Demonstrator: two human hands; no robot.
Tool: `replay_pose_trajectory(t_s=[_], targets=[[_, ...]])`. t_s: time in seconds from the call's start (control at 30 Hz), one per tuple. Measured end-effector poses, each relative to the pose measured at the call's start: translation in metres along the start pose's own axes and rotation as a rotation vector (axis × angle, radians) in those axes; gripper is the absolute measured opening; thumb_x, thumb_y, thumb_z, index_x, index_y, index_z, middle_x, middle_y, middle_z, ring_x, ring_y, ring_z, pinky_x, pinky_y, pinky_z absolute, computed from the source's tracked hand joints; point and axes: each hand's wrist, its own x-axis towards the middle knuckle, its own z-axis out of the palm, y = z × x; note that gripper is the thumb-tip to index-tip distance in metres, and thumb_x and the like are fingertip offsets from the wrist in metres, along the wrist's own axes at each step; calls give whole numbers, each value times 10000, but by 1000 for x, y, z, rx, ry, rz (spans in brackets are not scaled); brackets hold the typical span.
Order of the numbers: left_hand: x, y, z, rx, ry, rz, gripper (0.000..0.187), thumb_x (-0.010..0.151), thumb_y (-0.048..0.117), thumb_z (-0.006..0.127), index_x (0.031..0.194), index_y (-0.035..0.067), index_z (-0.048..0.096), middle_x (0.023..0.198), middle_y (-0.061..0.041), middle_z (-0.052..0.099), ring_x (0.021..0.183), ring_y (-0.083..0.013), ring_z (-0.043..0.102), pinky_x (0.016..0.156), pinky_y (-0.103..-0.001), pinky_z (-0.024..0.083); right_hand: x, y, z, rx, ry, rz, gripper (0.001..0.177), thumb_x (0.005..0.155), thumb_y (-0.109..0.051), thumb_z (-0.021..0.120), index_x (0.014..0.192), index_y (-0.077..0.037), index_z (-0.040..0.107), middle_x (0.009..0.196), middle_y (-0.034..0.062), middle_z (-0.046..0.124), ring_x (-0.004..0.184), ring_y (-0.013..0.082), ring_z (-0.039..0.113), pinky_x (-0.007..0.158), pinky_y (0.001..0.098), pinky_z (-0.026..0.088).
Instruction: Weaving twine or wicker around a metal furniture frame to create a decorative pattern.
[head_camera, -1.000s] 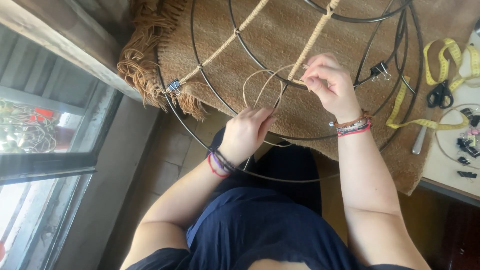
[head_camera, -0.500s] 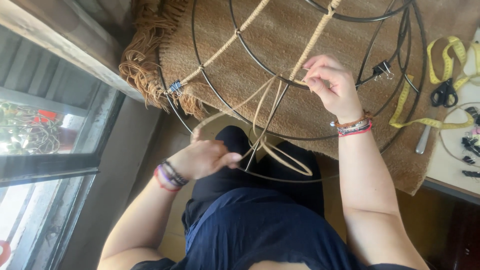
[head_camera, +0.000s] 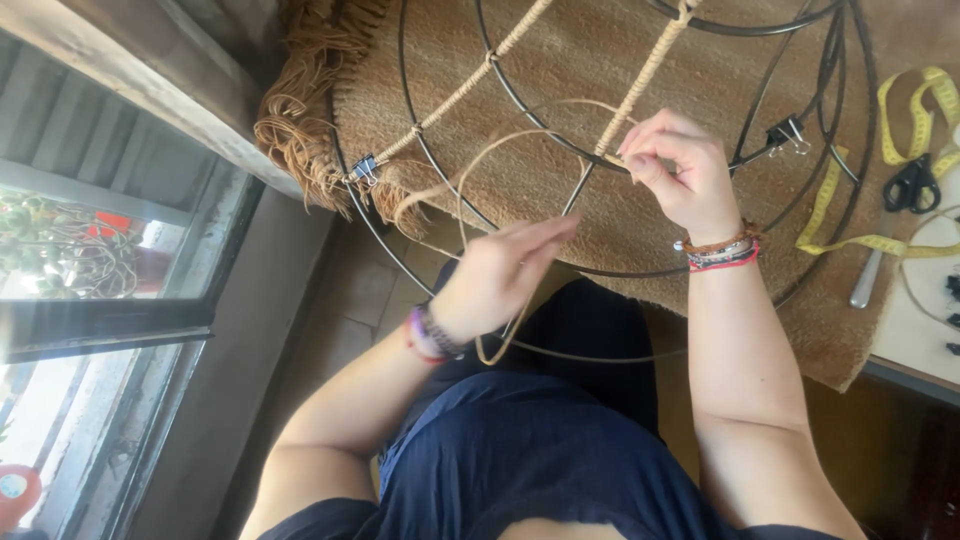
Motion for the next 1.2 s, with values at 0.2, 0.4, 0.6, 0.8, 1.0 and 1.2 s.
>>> replay_pose_trajectory(t_s=[0.2, 0.4, 0.6, 0.8, 1.0, 1.2], targets=[[53, -198, 104, -716, 90, -14, 746, 994, -14, 560, 1647, 22, 201, 1677, -235, 225, 1552, -349, 155, 1262, -516, 239, 2, -1, -1, 4, 14, -28, 379, 1086, -122, 664, 716, -38, 642, 875, 105, 657, 974, 315, 696, 869, 407, 517], [55, -86, 29, 79, 131, -62, 185, 1032, 96, 485, 1180, 5, 549, 995, -270, 670, 947, -504, 660, 686, -528, 537, 6, -6, -2, 11, 24, -25, 388, 1084, -126, 656, 707, -42, 625, 862, 100, 652, 909, 286, 672, 847, 383, 507], [-10, -47, -49, 914, -360, -149, 581, 880, 31, 546, 1368, 339, 615, 901, -10, 715, 741, -289, 762, 654, -383, 610, 5, -6, -2, -5, 0, -23, 385, 1075, -132, 660, 703, -39, 633, 853, 87, 651, 904, 280, 687, 846, 379, 523], [-24, -56, -82, 1344, -566, -236, 150, 822, 198, 666, 754, 122, 776, 715, -47, 734, 682, -252, 620, 795, -401, 413, 3, -6, 0, 13, 22, -41, 393, 1071, -146, 659, 689, -57, 632, 839, 102, 646, 902, 302, 702, 847, 379, 529], [-95, -228, -138, 1676, -671, -551, 428, 1025, 422, 480, 826, 233, 808, 785, 0, 775, 983, -287, 703, 1140, -573, 249, 4, -6, 1, 24, 28, -37, 388, 1066, -127, 659, 686, -56, 634, 834, 95, 650, 887, 276, 700, 856, 359, 529], [-7, -25, -106, 1307, -295, 46, 306, 1057, 252, 618, 771, 144, 629, 751, 19, 635, 680, -133, 688, 763, -289, 532, 0, -1, 4, -25, 33, -53, 376, 1062, -176, 678, 703, -68, 652, 844, 66, 635, 839, 261, 666, 814, 334, 504]])
